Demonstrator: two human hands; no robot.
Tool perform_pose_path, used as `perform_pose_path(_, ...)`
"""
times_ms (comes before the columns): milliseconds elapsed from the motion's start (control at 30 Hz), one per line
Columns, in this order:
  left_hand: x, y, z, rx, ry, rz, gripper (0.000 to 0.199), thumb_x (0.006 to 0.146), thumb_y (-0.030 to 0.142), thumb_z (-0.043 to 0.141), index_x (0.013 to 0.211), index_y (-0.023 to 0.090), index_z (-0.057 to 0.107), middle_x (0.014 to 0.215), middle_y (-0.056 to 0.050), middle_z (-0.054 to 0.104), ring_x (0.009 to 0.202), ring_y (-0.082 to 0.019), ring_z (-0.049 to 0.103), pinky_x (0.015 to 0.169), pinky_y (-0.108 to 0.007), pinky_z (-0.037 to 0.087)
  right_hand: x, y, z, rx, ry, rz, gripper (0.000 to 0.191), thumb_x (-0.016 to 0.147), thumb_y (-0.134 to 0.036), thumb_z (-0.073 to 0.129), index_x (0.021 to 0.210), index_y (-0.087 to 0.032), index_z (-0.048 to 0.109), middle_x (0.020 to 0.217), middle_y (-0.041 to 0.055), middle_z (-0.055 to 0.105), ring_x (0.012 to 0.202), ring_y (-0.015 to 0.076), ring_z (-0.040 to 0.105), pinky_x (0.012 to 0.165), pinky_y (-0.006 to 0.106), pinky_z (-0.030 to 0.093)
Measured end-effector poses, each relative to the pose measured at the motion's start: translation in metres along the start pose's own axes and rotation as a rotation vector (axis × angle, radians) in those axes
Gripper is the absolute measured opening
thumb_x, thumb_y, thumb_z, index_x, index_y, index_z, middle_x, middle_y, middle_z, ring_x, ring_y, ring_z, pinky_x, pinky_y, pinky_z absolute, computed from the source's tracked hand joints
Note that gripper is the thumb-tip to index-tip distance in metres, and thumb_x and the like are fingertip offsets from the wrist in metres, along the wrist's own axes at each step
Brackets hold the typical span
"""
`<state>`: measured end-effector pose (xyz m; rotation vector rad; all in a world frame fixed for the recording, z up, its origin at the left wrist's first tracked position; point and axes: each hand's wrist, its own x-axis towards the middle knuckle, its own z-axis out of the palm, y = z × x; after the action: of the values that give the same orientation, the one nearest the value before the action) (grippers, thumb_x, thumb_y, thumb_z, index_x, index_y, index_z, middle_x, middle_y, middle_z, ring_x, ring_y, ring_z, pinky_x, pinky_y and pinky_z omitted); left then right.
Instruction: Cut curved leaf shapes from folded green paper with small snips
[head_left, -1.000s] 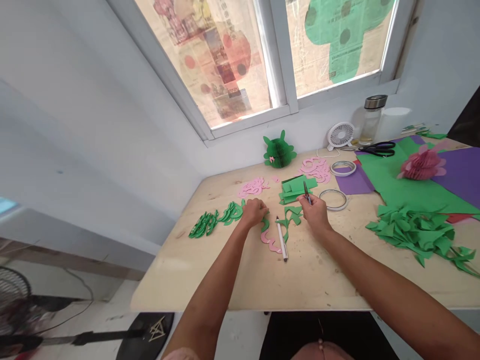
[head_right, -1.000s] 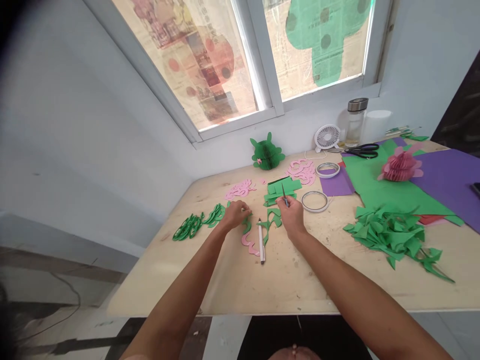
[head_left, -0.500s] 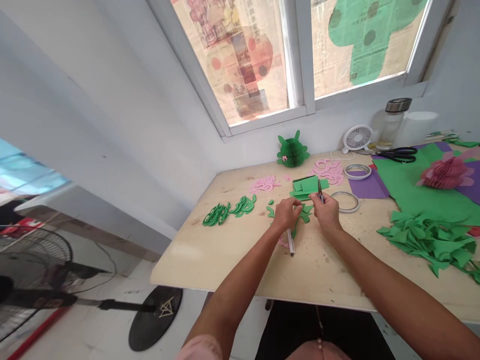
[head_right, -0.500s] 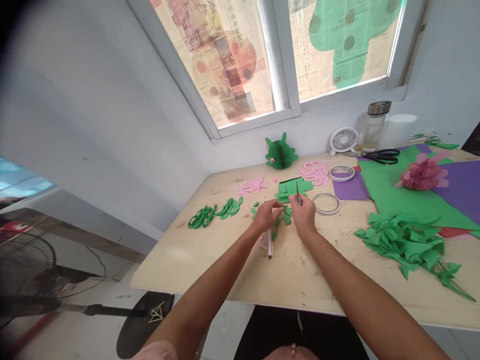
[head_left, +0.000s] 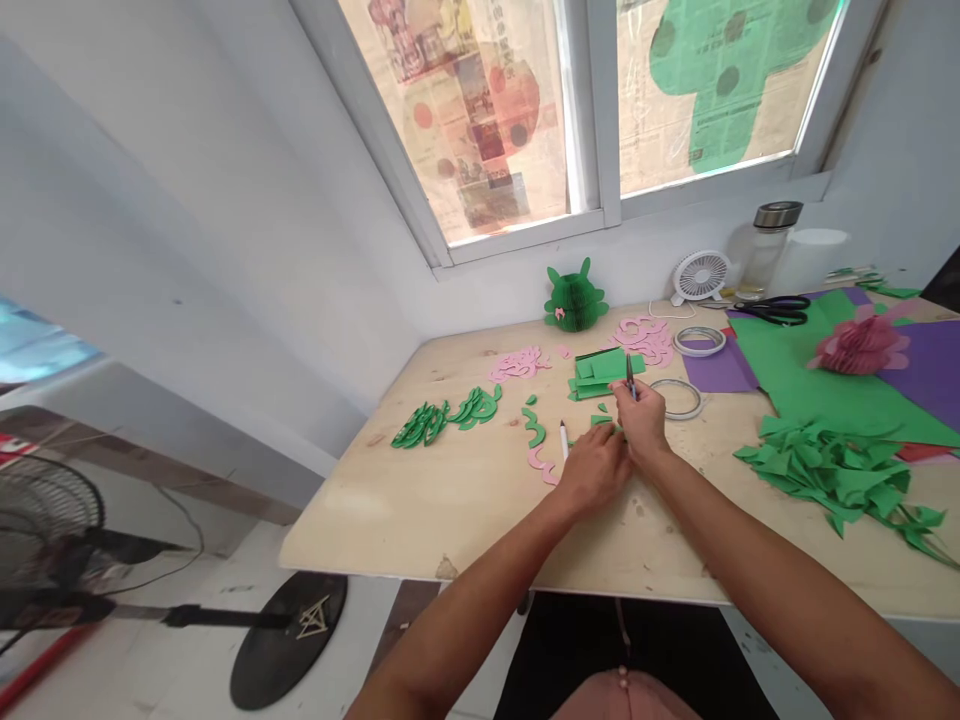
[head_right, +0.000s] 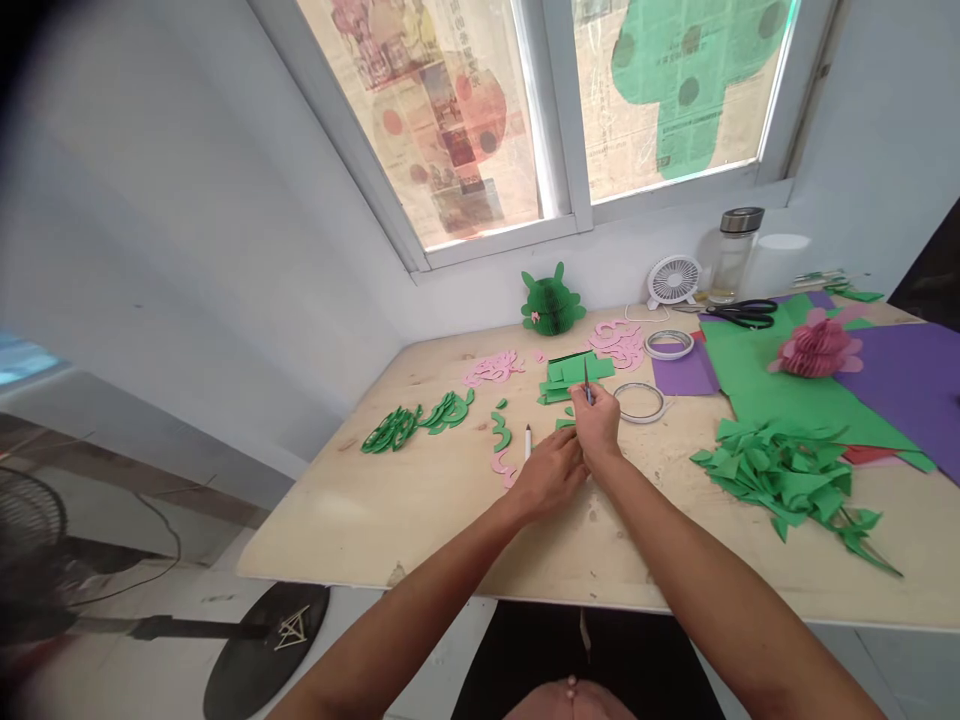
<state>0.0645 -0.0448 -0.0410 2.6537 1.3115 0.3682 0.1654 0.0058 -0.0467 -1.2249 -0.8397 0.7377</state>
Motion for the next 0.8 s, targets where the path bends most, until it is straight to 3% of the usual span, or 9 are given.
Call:
perform_pose_path(133,0.01,-0.002,-0.002,0.024,0.088,-0.134,0.04,0.085,0.031,0.045,0.122,0.017,0.046,0.136,-0.013,0.043,0.127,-0.026,0.036,0.104,-0.043,0.03,0.003,0.0,-0.001,-0.019,0.016,-0.008,0.024,0.068,-0.039,0.057,0.066,-0.016,0.058,0.044,-0.0084,0.033,0.042,0.0091,0.029,0.039,0.022,0.026)
perform_pose_path(267,0.027,-0.004,0.004,0.062,0.039,-0.26,0.051,0.085,0.041,0.044,0.129,0.016,0.041,0.14,-0.015,0.038,0.131,-0.031,0.029,0.103,-0.046,0.029,0.008,-0.004,-0.004,-0.036,0.04,-0.032,0.026,0.071,-0.04,0.053,0.069,-0.015,0.059,0.046,-0.0076,0.036,0.044,0.0094,0.031,0.04,0.022,0.027)
perform_pose_path(367,0.032,-0.002,0.008,0.051,0.034,-0.27,0.046,0.086,0.043,0.041,0.124,0.019,0.047,0.137,-0.012,0.043,0.129,-0.029,0.032,0.103,-0.047,0.027,0.01,-0.006,-0.006,-0.052,0.047,-0.05,0.028,0.072,-0.042,0.051,0.07,-0.015,0.059,0.047,-0.0072,0.037,0.044,0.0098,0.032,0.041,0.023,0.027)
perform_pose_path(533,0.033,-0.013,-0.004,0.062,0.193,-0.321,0.033,0.089,0.036,0.037,0.109,0.021,0.058,0.125,-0.009,0.055,0.121,-0.025,0.04,0.103,-0.044,0.026,0.01,-0.006,-0.006,-0.071,0.047,-0.059,0.031,0.073,-0.043,0.051,0.07,-0.014,0.06,0.045,-0.0076,0.035,0.044,0.0098,0.032,0.042,0.022,0.027)
perform_pose_path(633,0.041,-0.031,-0.014,0.073,0.129,-0.387,0.037,0.088,0.039,0.038,0.114,0.02,0.057,0.127,-0.011,0.052,0.121,-0.027,0.041,0.1,-0.045,0.03,0.01,-0.005,-0.006,-0.068,0.053,-0.055,0.03,0.072,-0.042,0.052,0.07,-0.014,0.06,0.045,-0.0078,0.035,0.044,0.0095,0.031,0.042,0.022,0.027)
perform_pose_path(800,0.041,-0.041,-0.016,0.051,0.019,-0.33,0.037,0.087,0.045,0.038,0.106,0.022,0.06,0.121,-0.01,0.057,0.116,-0.027,0.047,0.094,-0.043,0.036,0.01,-0.006,-0.006,-0.052,0.059,-0.042,0.031,0.072,-0.042,0.052,0.071,-0.013,0.062,0.045,-0.0076,0.035,0.043,0.0094,0.03,0.041,0.023,0.026)
